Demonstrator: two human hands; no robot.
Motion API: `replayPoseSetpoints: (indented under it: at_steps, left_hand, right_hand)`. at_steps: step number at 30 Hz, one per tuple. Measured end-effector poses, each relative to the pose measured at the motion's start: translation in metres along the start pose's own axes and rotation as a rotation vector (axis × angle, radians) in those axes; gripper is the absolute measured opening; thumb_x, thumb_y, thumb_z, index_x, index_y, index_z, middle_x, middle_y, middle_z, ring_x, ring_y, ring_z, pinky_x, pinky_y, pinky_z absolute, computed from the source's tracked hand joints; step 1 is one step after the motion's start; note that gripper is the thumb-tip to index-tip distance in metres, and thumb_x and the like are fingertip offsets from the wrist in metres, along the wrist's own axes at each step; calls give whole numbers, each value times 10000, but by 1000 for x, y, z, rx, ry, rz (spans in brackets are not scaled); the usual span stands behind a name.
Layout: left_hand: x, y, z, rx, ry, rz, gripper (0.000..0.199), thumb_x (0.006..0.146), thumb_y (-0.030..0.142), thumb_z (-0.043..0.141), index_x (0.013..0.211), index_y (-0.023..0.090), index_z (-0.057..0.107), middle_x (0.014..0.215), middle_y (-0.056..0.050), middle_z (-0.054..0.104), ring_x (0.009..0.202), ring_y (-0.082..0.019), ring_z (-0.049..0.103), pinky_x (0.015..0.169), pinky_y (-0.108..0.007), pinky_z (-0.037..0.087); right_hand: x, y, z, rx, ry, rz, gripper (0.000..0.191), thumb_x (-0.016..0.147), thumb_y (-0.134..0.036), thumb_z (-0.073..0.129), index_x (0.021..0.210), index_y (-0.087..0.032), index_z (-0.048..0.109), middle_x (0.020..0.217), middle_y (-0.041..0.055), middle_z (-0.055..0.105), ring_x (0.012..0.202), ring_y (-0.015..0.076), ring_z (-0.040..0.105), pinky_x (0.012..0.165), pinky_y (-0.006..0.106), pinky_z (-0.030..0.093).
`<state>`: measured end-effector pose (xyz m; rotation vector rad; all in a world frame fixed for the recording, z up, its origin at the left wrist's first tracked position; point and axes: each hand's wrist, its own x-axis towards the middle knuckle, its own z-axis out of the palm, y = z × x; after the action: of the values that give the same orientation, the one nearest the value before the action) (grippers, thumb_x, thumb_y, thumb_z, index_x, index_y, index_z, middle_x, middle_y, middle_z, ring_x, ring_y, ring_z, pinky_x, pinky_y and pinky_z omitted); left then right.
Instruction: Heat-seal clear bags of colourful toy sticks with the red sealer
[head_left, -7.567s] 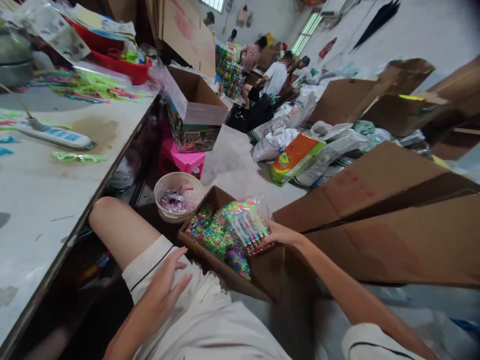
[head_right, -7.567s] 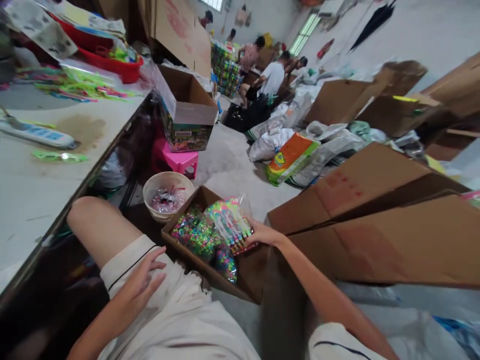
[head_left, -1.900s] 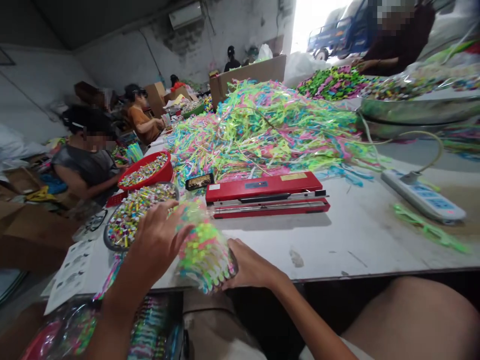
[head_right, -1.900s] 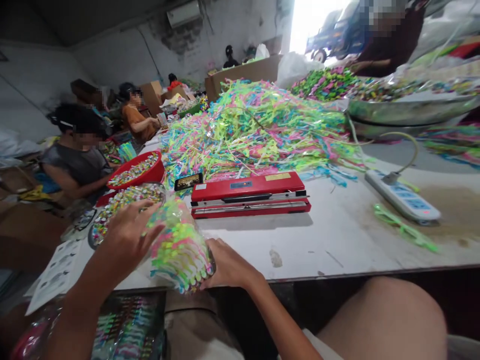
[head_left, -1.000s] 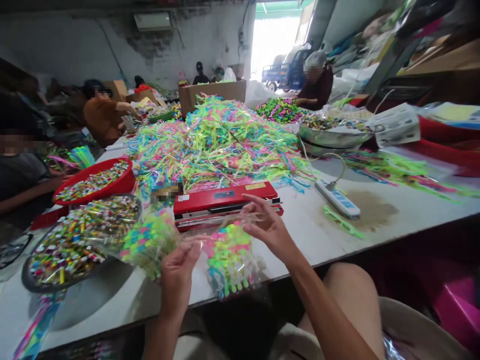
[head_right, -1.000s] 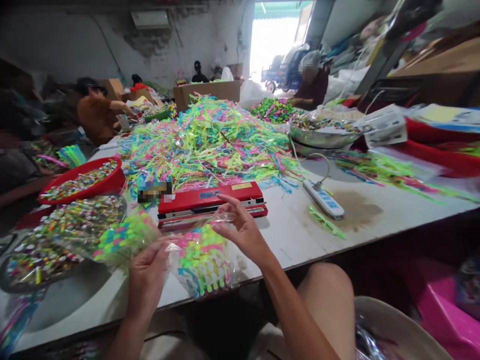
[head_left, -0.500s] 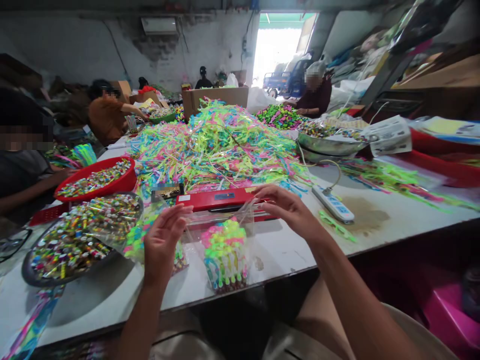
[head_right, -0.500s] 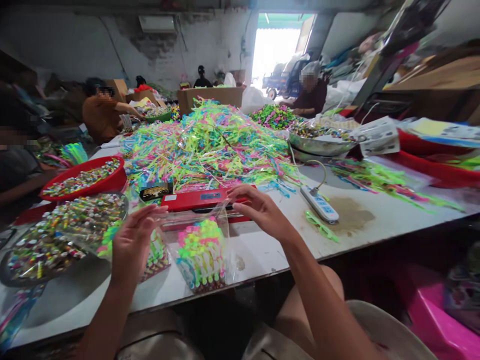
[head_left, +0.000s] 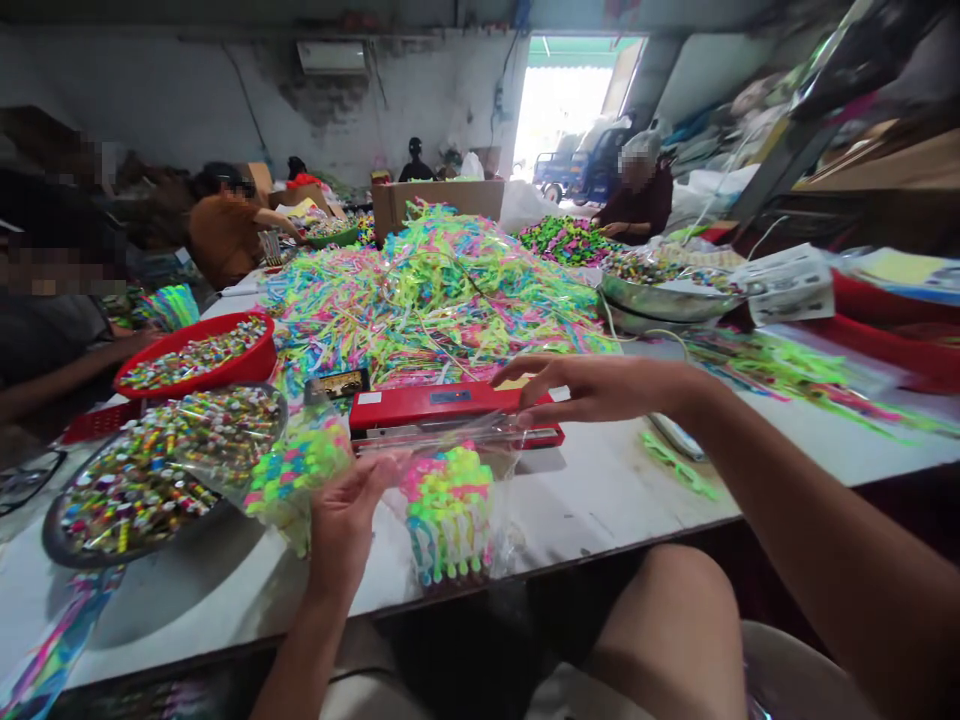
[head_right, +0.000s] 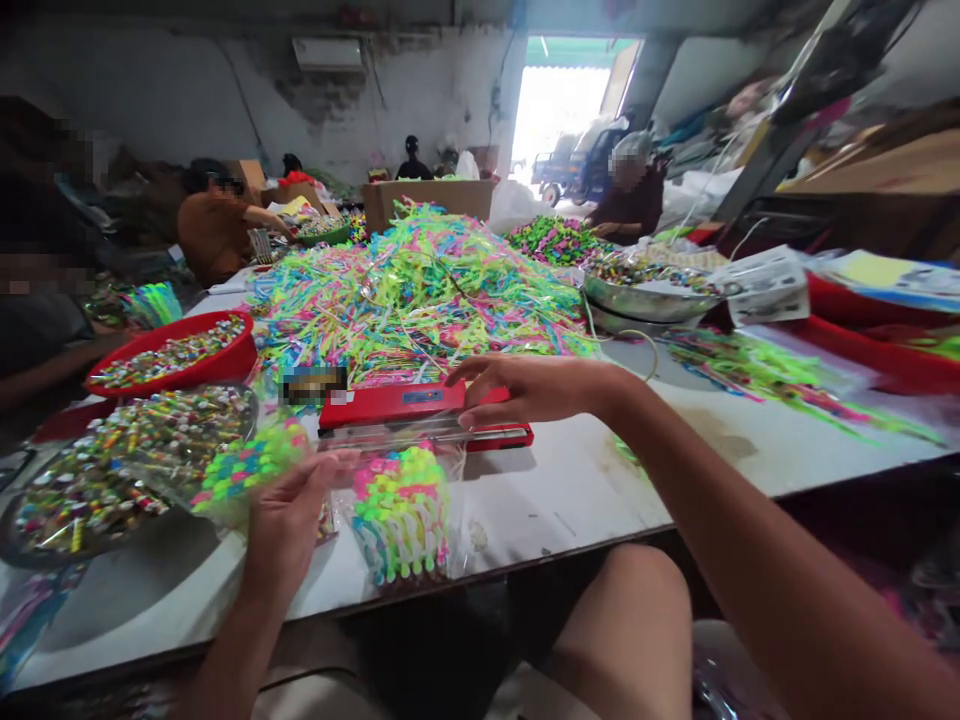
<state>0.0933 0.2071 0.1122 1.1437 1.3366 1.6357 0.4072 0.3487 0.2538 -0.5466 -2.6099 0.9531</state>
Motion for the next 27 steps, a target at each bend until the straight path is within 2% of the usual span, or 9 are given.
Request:
replayPoseSetpoints:
  at_steps: [6, 10, 12, 15, 17, 19, 23, 25, 27]
  left_hand:
    - [12, 4, -5, 7, 69, 41, 271, 891, 473, 855, 981, 220, 891, 1011, -75, 871, 946, -272, 822, 880, -370, 667]
    - [21, 11, -5, -20, 14, 32, 305, 911, 510, 835, 957, 213, 889, 998, -79, 868, 939, -280, 818, 882, -386, 665]
    - [22, 12, -4, -24, 29, 33, 382, 932, 562, 801, 1028, 201, 882, 1052, -96, 865, 961, -289, 814, 887, -397, 665]
    - [14, 3, -3, -36, 64, 68, 535, 922, 633, 783, 1250, 213, 823, 1264, -123, 826, 1155, -313, 785, 970, -403, 654]
    - [4, -9, -3, -75, 13, 60, 636, 888, 650, 812, 1367, 233, 764, 1404, -136, 768, 1289, -326, 735, 1046, -407, 631]
    - [-7, -23, -4, -104, -57, 5, 644, 860, 622, 855, 1365, 234, 763, 1417, -141, 761, 1295, -325, 734, 1053, -393, 627]
    - [-18, -43, -1, -57, 7, -74, 364, 858, 467, 904, 1117, 215, 859, 1169, -101, 851, 1086, -259, 801, 945, -317, 640]
    - [-16, -45, 4, -85, 116, -46, 265, 844, 430, 919, 986, 211, 872, 1060, -78, 864, 1012, -234, 807, 944, -314, 635]
    - [-12, -41, 12, -155, 213, -15, 245, 812, 428, 938, 898, 210, 869, 952, -58, 863, 918, -213, 809, 917, -318, 643]
  right_hand:
    - [10, -4, -12, -51, -172, -50, 236, 1068, -420, 690, 1045, -267, 868, 1139, 40, 794, 1028, 198, 764, 889, 314, 630]
    - [3, -7, -21, -9, -44, 2, 296, 1075, -454, 671, 1039, -227, 857, 1120, 39, 793, 1050, 209, 754, 928, 331, 619]
    - [-9, 0, -13, 36, 83, 27, 285, 1068, -464, 686, 1102, -227, 840, 1182, 50, 785, 1124, 227, 740, 991, 356, 611]
    - [-28, 20, 31, 260, 299, 60, 485, 1015, -513, 771, 1441, -295, 694, 1465, 80, 686, 1264, 262, 704, 1042, 401, 615]
    - [-33, 34, 78, 453, 335, 75, 769, 964, -571, 823, 1629, -354, 503, 1645, 92, 544, 1378, 294, 650, 1088, 449, 606]
    - [-29, 45, 128, 567, 384, 99, 873, 922, -617, 851, 1656, -344, 465, 1684, 104, 502, 1422, 308, 619, 1142, 476, 575]
    - [-6, 47, 196, 629, 737, 220, 498, 945, -611, 821, 1297, -262, 774, 1357, 98, 754, 1232, 294, 716, 1026, 427, 620]
    - [4, 43, 208, 642, 953, 261, 339, 976, -573, 795, 1073, -250, 836, 1155, 78, 810, 1104, 280, 746, 932, 393, 632]
    - [9, 37, 212, 669, 1106, 271, 304, 994, -550, 777, 1005, -253, 843, 1088, 65, 816, 1037, 270, 751, 888, 381, 631]
